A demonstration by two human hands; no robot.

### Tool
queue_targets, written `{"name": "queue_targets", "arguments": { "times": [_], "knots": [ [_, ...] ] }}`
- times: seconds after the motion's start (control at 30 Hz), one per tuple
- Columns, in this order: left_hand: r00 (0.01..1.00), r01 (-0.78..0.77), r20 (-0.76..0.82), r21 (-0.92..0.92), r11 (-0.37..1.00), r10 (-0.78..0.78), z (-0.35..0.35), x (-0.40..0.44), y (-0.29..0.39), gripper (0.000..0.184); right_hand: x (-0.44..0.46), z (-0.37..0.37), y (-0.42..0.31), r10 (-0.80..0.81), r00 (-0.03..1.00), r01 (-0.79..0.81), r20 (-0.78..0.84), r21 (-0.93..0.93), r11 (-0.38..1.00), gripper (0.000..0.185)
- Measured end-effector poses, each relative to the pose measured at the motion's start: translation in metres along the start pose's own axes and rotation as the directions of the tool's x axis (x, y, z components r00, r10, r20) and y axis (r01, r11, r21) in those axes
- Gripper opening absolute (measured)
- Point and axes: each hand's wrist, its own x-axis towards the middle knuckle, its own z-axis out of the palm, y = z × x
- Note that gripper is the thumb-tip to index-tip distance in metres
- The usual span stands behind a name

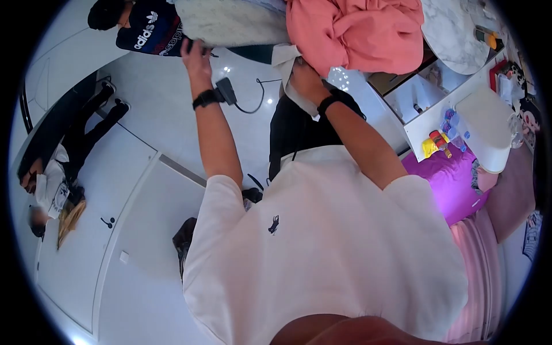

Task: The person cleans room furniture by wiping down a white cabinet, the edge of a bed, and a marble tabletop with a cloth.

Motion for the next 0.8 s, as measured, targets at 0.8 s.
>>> {"name": "queue_targets", "arguments": {
  "times": [0.8],
  "knots": [
    [0.503, -0.779, 0.863, 0.478, -0.406, 0.052, 0.061, 0.001, -0.033, 0.053, -0.057, 0.041, 0.053, -0.005, 0.997, 0.01, 0.076, -0.068, 0.998, 0.069]
  ]
}}
